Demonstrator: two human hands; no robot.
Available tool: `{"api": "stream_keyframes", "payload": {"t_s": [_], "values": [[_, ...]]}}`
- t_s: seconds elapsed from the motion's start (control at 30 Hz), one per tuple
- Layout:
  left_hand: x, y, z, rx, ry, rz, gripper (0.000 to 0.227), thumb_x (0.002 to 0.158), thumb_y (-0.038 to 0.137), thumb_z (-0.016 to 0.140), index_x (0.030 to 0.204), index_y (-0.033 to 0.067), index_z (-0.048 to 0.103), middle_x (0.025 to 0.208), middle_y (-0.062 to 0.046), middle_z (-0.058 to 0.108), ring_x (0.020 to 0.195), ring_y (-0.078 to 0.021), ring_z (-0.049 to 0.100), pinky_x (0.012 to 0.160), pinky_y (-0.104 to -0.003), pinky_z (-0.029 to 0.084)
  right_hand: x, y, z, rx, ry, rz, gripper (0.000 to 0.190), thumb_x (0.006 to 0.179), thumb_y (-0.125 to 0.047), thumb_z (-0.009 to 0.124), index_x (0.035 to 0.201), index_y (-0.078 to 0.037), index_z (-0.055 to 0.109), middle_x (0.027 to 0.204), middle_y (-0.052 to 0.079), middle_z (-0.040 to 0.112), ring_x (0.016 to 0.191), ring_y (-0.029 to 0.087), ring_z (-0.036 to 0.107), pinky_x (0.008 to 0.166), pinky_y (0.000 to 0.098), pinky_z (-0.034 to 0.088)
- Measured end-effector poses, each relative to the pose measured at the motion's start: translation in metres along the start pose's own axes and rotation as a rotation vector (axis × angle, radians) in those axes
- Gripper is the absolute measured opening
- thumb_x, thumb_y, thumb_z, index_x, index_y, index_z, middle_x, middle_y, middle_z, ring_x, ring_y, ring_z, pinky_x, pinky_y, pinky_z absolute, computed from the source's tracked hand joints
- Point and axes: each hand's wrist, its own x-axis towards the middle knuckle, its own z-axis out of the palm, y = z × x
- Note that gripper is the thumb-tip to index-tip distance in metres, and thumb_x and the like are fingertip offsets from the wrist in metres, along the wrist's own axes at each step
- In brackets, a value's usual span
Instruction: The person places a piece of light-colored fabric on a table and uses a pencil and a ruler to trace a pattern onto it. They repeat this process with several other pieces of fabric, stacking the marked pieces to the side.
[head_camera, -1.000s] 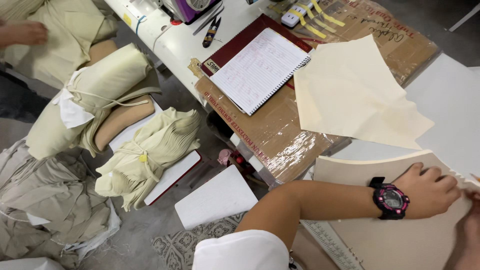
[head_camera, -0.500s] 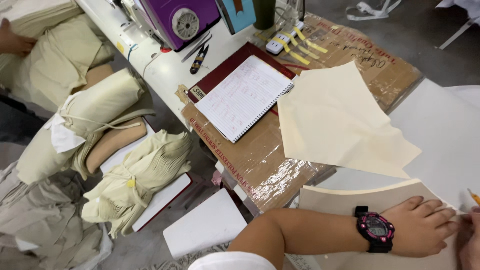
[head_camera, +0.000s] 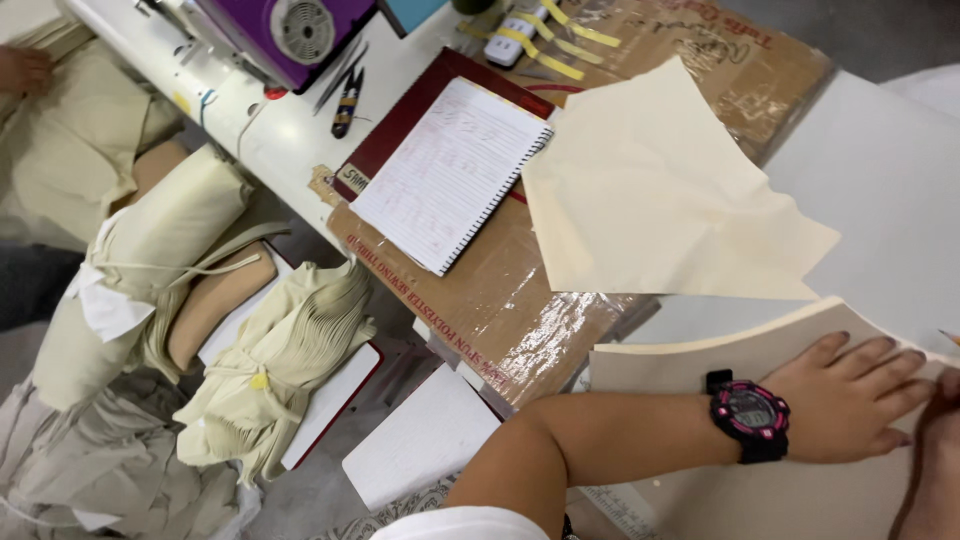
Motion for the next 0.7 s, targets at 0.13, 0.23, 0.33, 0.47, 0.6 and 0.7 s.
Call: {"api": "stream_keyframes", "payload": {"t_s": [0.13, 0.23, 0.33, 0.47, 0.6, 0.7], "values": [[-0.004, 0.0, 0.007, -0.035, -0.14, -0.002, 0.065, 0.086, 0.055, 0.057, 0.14, 0.0206, 0.069, 0.155, 0.001, 0.069, 0.149, -0.0264, 0.07, 0.131, -0.055, 0.053, -0.02, -0.043, 0.022, 0.33, 0.373, 0.255, 0.016, 0.121, -0.041, 0.058, 0.105, -0.038, 0.056, 0.084, -0.023, 0.048, 0.072, -0.008, 0.039, 0.066, 0.011, 0.029], [0.003, -0.002, -0.006, -0.072, -0.199, 0.068, 0.063, 0.087, 0.048, 0.063, 0.141, 0.0154, 0.063, 0.151, -0.009, 0.066, 0.144, -0.0324, 0.064, 0.127, -0.057, 0.047, -0.041, -0.097, 0.043, 0.196, 0.549, -0.059, 0.032, 0.089, 0.013, 0.063, 0.107, -0.013, 0.058, 0.094, 0.007, 0.06, 0.078, 0.014, 0.06, 0.066, 0.0236, 0.053], [0.002, -0.005, -0.006, -0.032, -0.296, 0.088, 0.068, 0.085, 0.047, 0.065, 0.143, 0.0107, 0.061, 0.152, -0.011, 0.061, 0.141, -0.0315, 0.059, 0.124, -0.056, 0.04, -0.044, -0.115, 0.049, 0.077, 0.475, 0.085, 0.022, 0.091, 0.002, 0.071, 0.1, -0.016, 0.06, 0.092, 0.004, 0.064, 0.078, 0.013, 0.063, 0.07, 0.024, 0.058], [-0.004, -0.01, 0.002, -0.005, -0.354, 0.147, 0.07, 0.089, 0.049, 0.066, 0.147, 0.0118, 0.055, 0.152, -0.012, 0.055, 0.141, -0.0352, 0.053, 0.118, -0.059, 0.038, -0.042, -0.123, 0.055, 0.242, 0.448, 0.012, 0.018, 0.097, 0.007, 0.066, 0.098, -0.006, 0.052, 0.069, 0.01, 0.052, 0.048, 0.017, 0.05, 0.046, 0.0249, 0.043], [-0.001, -0.01, -0.003, -0.089, -0.462, 0.128, 0.06, 0.096, 0.044, 0.064, 0.143, 0.0074, 0.057, 0.149, -0.018, 0.054, 0.142, -0.0388, 0.047, 0.117, -0.061, 0.033, -0.043, -0.116, 0.057, 0.149, 0.398, -0.043, 0.018, 0.101, 0.006, 0.069, 0.095, 0.001, 0.052, 0.055, 0.01, 0.046, 0.037, 0.016, 0.048, 0.036, 0.0271, 0.035], [0.004, -0.01, -0.008, -0.121, -0.59, 0.106, 0.058, 0.102, 0.042, 0.057, 0.146, 0.0062, 0.054, 0.154, -0.018, 0.048, 0.147, -0.0396, 0.039, 0.12, -0.061, 0.028, -0.047, -0.113, 0.053, -0.068, 0.345, 0.003, 0.022, 0.1, -0.005, 0.076, 0.091, -0.001, 0.056, 0.061, 0.006, 0.054, 0.048, 0.009, 0.051, 0.044, 0.0205, 0.036]]}}
